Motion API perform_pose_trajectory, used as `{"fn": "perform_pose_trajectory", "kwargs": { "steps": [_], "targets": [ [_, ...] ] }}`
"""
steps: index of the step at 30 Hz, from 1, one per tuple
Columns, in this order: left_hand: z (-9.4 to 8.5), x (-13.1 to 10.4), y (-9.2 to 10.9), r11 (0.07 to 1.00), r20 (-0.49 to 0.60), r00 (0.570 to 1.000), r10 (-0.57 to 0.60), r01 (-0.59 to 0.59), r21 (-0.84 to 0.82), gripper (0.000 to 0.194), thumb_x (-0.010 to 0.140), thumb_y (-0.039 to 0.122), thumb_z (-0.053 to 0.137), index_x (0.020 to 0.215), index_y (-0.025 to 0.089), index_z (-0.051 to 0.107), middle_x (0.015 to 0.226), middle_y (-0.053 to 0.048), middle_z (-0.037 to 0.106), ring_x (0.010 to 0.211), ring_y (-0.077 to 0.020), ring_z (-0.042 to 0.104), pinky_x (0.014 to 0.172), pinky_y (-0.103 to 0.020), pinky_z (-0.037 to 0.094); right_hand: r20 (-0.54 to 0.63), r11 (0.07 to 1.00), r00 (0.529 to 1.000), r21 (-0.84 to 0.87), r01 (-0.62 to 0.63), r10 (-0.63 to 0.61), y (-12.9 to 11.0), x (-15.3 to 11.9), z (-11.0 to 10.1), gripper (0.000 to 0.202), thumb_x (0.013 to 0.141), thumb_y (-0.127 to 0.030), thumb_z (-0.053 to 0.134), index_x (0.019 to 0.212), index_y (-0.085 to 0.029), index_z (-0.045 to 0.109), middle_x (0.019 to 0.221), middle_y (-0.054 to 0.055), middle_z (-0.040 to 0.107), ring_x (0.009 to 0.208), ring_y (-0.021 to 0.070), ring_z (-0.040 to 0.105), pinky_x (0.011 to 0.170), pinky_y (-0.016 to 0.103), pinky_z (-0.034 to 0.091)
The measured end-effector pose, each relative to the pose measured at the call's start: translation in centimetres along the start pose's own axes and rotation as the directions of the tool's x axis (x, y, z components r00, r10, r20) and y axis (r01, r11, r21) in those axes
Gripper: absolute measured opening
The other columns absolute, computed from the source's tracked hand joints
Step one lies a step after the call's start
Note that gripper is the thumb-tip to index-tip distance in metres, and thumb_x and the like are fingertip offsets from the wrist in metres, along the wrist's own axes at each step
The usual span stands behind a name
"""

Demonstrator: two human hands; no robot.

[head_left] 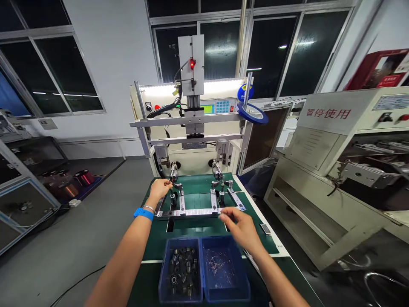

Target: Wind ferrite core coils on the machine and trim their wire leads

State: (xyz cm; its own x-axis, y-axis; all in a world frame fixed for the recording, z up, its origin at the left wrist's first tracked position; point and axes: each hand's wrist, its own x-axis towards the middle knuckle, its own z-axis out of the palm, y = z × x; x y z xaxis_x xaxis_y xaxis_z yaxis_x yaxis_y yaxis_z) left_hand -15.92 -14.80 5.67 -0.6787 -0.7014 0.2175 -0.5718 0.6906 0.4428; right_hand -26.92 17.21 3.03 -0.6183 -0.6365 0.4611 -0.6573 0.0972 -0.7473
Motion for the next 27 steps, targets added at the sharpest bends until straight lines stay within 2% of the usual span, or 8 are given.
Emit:
{"fn": "perform_pose_trajectory", "kwargs": {
  "steps": [3, 6, 8, 11, 15, 19, 23, 27],
  "targets": [
    [0.4, -0.5, 0.0, 1.000, -0.047, 0.999, 0.004, -0.004, 0.010, 0.020, 0.091, 0.035, 0.061, 0.093, 0.016, 0.067, 0.101, -0.006, 0.070, 0.098, -0.0219, 0.064, 0.089, -0.045, 0.051, -0.052, 0.987, 0.998, -0.153, -0.052, 0.045, 1.0, 5.7, -1.6, 0.014, 0.088, -0.029, 0.062, 0.090, -0.017, 0.069, 0.084, 0.004, 0.073, 0.078, 0.0180, 0.068, 0.078, 0.034, 0.054],
    [0.7, -0.9, 0.2, 1.000, -0.114, 0.993, -0.007, 0.009, 0.019, 0.016, 0.090, 0.032, 0.062, 0.088, 0.017, 0.068, 0.105, -0.006, 0.069, 0.111, -0.0253, 0.059, 0.097, -0.049, 0.045, -0.090, 0.950, 0.992, -0.295, -0.107, 0.084, 1.8, 11.1, -2.9, 0.015, 0.093, -0.029, 0.061, 0.098, -0.015, 0.067, 0.095, 0.004, 0.071, 0.089, 0.0181, 0.067, 0.088, 0.040, 0.053],
    [0.8, -1.0, 0.4, 0.999, -0.164, 0.986, -0.021, 0.024, 0.021, 0.013, 0.088, 0.030, 0.064, 0.087, 0.017, 0.069, 0.110, -0.007, 0.067, 0.117, -0.0272, 0.054, 0.099, -0.051, 0.042, -0.082, 0.921, 0.991, -0.368, -0.127, 0.103, 2.1, 13.6, -3.2, 0.017, 0.095, -0.030, 0.060, 0.101, -0.015, 0.066, 0.101, 0.005, 0.070, 0.094, 0.0188, 0.066, 0.090, 0.042, 0.053],
    [1.0, -1.2, 0.4, 0.999, -0.212, 0.977, -0.028, 0.032, 0.017, 0.011, 0.085, 0.028, 0.066, 0.088, 0.018, 0.069, 0.113, -0.007, 0.064, 0.118, -0.0284, 0.050, 0.097, -0.050, 0.040, -0.009, 0.884, 0.990, -0.450, -0.129, 0.140, 2.6, 15.7, -2.9, 0.019, 0.094, -0.031, 0.061, 0.102, -0.015, 0.066, 0.106, 0.006, 0.069, 0.097, 0.0194, 0.066, 0.090, 0.042, 0.054],
    [1.1, -1.0, 0.2, 1.000, -0.216, 0.976, -0.025, 0.028, 0.011, 0.010, 0.085, 0.027, 0.064, 0.083, 0.018, 0.069, 0.111, -0.007, 0.064, 0.115, -0.0278, 0.050, 0.096, -0.048, 0.039, 0.112, 0.830, 0.959, -0.533, -0.163, 0.261, 3.8, 16.6, -1.5, 0.018, 0.093, -0.032, 0.063, 0.098, -0.016, 0.067, 0.103, 0.005, 0.069, 0.093, 0.0184, 0.066, 0.085, 0.039, 0.056],
    [1.1, -0.9, 0.0, 1.000, -0.202, 0.979, -0.026, 0.028, 0.005, 0.013, 0.086, 0.029, 0.064, 0.089, 0.018, 0.069, 0.115, -0.007, 0.063, 0.117, -0.0282, 0.049, 0.097, -0.049, 0.039, 0.136, 0.803, 0.934, -0.560, -0.202, 0.330, 4.9, 16.4, -0.8, 0.019, 0.093, -0.034, 0.063, 0.096, -0.015, 0.067, 0.101, 0.005, 0.070, 0.092, 0.0180, 0.067, 0.084, 0.039, 0.056],
    [1.3, -1.5, -0.3, 1.000, -0.176, 0.984, -0.006, 0.003, -0.019, 0.017, 0.089, 0.030, 0.060, 0.097, 0.018, 0.068, 0.118, -0.008, 0.063, 0.118, -0.0284, 0.050, 0.098, -0.050, 0.040, 0.121, 0.829, 0.940, -0.516, -0.216, 0.320, 5.2, 15.1, -0.9, 0.023, 0.094, -0.037, 0.062, 0.094, -0.015, 0.068, 0.096, 0.004, 0.071, 0.087, 0.0173, 0.068, 0.082, 0.038, 0.056],
    [1.7, -2.3, -0.7, 0.999, -0.139, 0.990, 0.012, -0.018, -0.042, 0.024, 0.090, 0.031, 0.060, 0.110, 0.020, 0.066, 0.127, -0.009, 0.059, 0.121, -0.0297, 0.048, 0.098, -0.051, 0.040, 0.071, 0.872, 0.958, -0.437, -0.220, 0.277, 5.8, 12.6, -0.6, 0.026, 0.094, -0.035, 0.061, 0.109, -0.014, 0.065, 0.100, 0.005, 0.070, 0.088, 0.0179, 0.068, 0.082, 0.039, 0.057]
  ]
}}
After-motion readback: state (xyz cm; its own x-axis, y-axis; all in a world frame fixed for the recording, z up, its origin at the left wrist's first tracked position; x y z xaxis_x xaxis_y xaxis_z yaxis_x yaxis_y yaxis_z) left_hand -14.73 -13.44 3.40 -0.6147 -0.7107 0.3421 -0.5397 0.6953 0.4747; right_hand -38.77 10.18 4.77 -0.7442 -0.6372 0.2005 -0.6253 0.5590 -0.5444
